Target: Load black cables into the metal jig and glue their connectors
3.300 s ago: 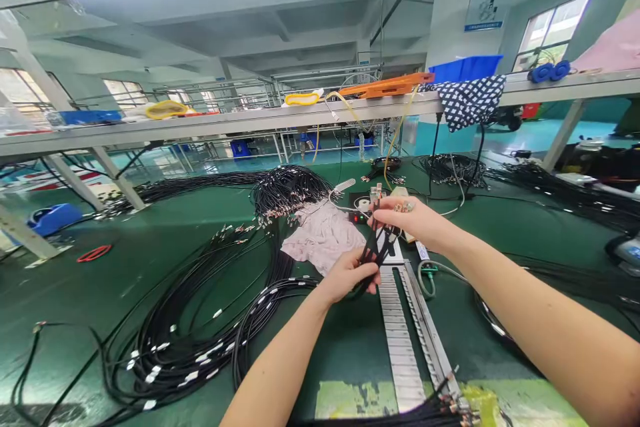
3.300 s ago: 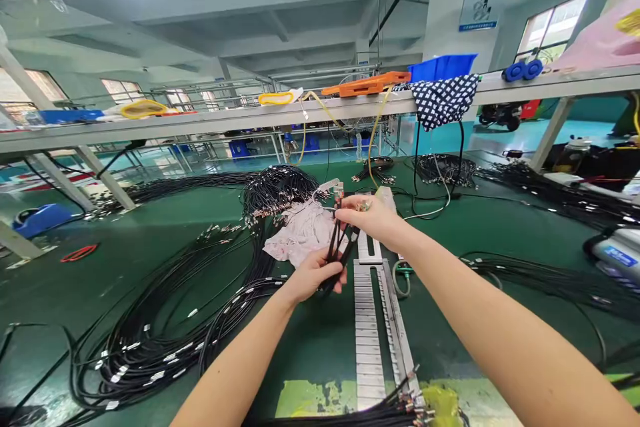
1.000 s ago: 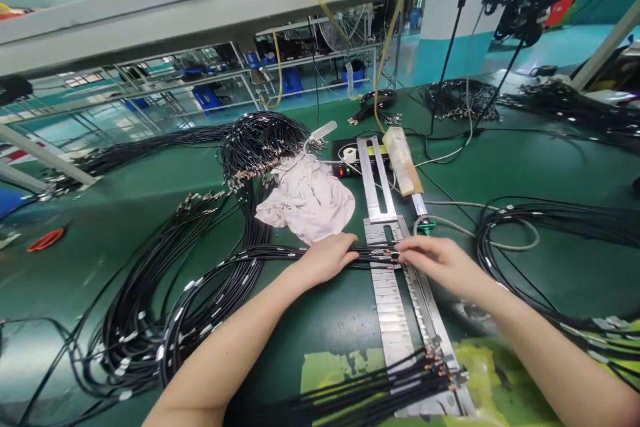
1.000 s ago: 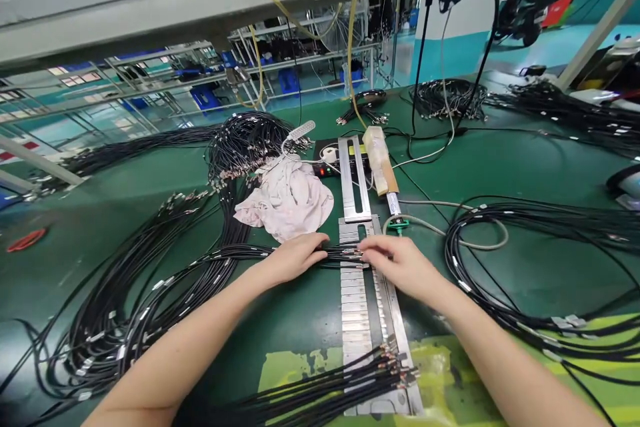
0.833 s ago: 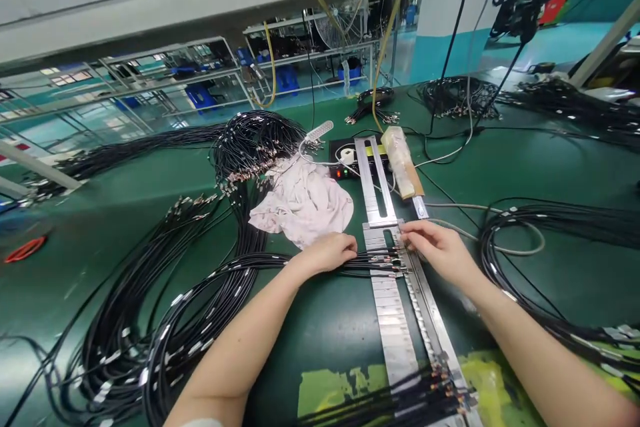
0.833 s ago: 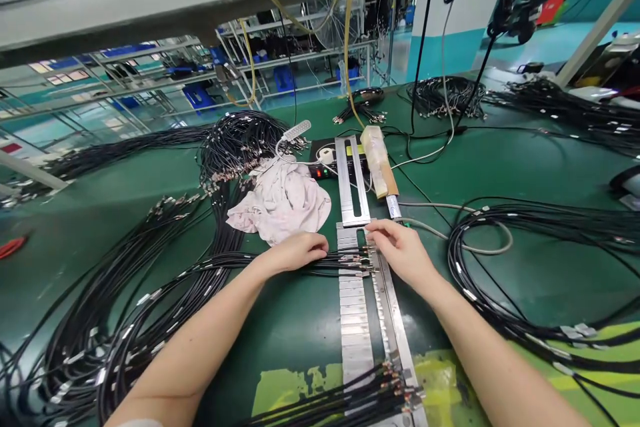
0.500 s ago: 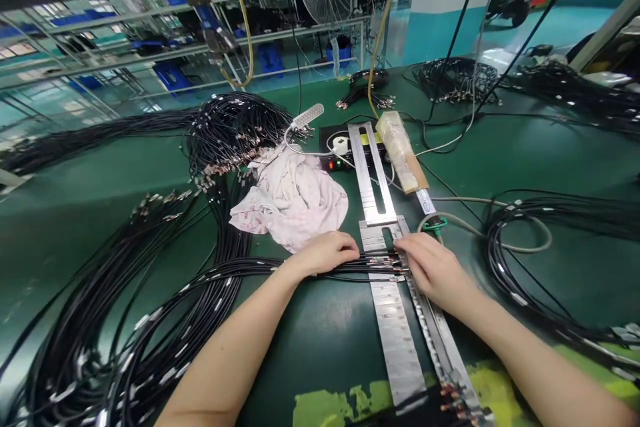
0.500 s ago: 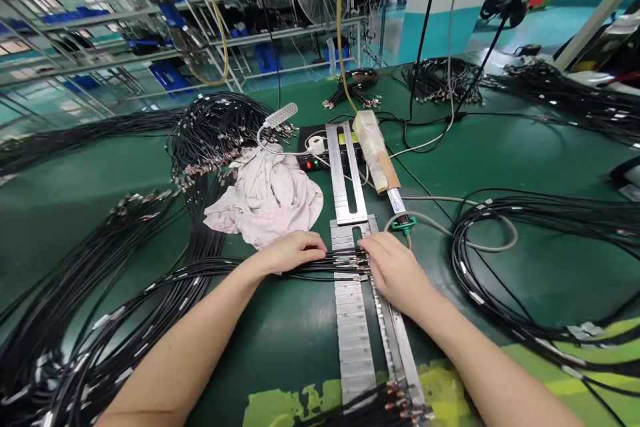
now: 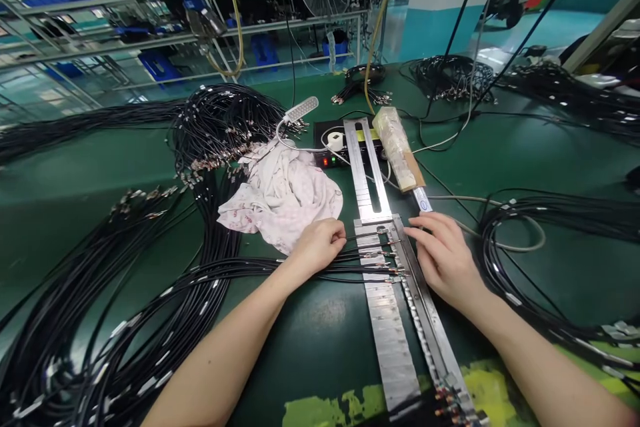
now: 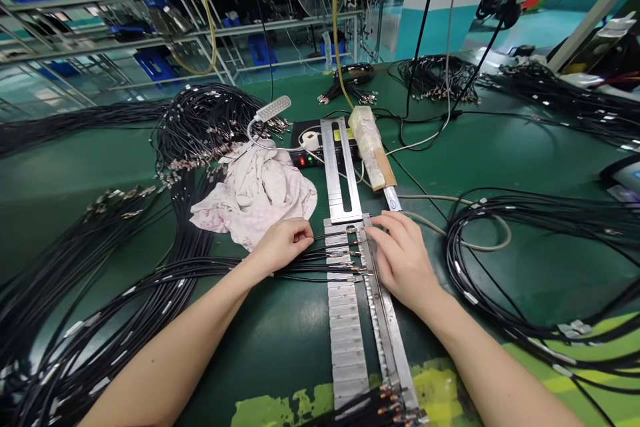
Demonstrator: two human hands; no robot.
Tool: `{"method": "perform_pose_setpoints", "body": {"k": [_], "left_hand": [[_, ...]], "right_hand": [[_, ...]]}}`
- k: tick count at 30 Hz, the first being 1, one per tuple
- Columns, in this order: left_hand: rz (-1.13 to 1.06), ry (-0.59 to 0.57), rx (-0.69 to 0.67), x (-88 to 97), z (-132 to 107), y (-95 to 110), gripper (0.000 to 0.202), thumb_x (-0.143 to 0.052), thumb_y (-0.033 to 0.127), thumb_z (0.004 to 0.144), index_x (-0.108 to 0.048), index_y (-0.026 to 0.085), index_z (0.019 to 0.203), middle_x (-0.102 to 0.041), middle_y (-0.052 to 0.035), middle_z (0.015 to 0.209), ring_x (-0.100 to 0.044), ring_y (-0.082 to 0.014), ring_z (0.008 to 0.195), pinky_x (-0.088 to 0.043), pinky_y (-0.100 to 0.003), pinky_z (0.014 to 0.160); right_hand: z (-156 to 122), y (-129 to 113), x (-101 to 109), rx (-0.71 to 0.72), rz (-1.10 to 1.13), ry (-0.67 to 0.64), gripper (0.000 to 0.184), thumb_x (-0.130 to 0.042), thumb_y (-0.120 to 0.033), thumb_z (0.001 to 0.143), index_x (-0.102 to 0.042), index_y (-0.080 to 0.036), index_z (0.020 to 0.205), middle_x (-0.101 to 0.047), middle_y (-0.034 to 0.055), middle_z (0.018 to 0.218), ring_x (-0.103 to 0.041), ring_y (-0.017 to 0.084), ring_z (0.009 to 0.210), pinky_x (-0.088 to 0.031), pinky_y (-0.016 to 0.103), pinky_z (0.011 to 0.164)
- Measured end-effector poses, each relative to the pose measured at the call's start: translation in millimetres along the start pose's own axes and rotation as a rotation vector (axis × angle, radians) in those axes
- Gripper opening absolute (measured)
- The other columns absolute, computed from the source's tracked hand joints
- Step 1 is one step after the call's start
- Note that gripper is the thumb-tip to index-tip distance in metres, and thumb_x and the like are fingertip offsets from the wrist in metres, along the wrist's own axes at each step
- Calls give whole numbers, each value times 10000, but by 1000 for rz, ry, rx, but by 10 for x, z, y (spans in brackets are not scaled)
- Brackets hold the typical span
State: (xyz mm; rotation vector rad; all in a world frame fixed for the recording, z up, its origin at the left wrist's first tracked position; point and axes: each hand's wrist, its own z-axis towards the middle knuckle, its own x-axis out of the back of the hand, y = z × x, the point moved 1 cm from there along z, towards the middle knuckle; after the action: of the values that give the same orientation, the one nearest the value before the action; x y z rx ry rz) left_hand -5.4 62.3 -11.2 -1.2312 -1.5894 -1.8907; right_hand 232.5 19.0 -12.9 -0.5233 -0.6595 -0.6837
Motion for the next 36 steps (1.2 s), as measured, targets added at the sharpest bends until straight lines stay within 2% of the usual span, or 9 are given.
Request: {"method": "perform_pose_setpoints", "body": {"k": [8,15,21,25,30,36], "left_hand": [[67,-23,-65,40,23,25,133,-499,96,746,-550,181,656,-573,9,686,-508,-138,663,-352,-245,597],[136,-13,-106,24,12,94,143,-454,115,779,-548,179,694,-582,-13,746,-521,-153,709,-371,-262,644],[163,-25,-141,3,25,59,139,-448,125,787,-548,182,709,-573,-11,749,-523,-151,708,-381,-260,644],[177,-19,-158,18,17,98,138,-445,118,783,-541,181,707,-559,-6,726,-517,-147,690,-385,-259,635],[233,25,-175,18,-24,207,155,-412,137,823,-545,173,753,-555,-31,776,-520,-166,754,-399,-271,670],[306,-70,-202,-42,4,94,162,-424,130,840,-570,167,781,-552,-38,792,-533,-181,790,-429,-286,720]], "right_hand": [[-3,-32,-15,-37,50,-68,319,-441,-68,799,-603,-198,1041,-629,97,1021,-523,257,1065,-436,475,884],[-2,-42,-26,-7,29,-103,283,-445,-49,803,-594,-169,1012,-631,100,999,-519,253,1046,-427,461,881],[4,-16,-78,6,-17,-140,311,-420,-32,802,-584,-154,1037,-638,100,1019,-510,245,1050,-413,447,888],[6,2,-110,-11,-71,-234,352,-400,-28,799,-586,-159,1067,-651,87,1046,-498,247,1081,-375,454,917],[-2,0,-139,-19,-129,-319,372,-390,-16,790,-597,-137,1075,-654,82,1069,-483,251,1105,-324,454,955],[36,-32,-161,-18,-209,-382,429,-416,-1,756,-605,-169,1102,-641,87,1061,-473,248,1095,-304,434,936]]}}
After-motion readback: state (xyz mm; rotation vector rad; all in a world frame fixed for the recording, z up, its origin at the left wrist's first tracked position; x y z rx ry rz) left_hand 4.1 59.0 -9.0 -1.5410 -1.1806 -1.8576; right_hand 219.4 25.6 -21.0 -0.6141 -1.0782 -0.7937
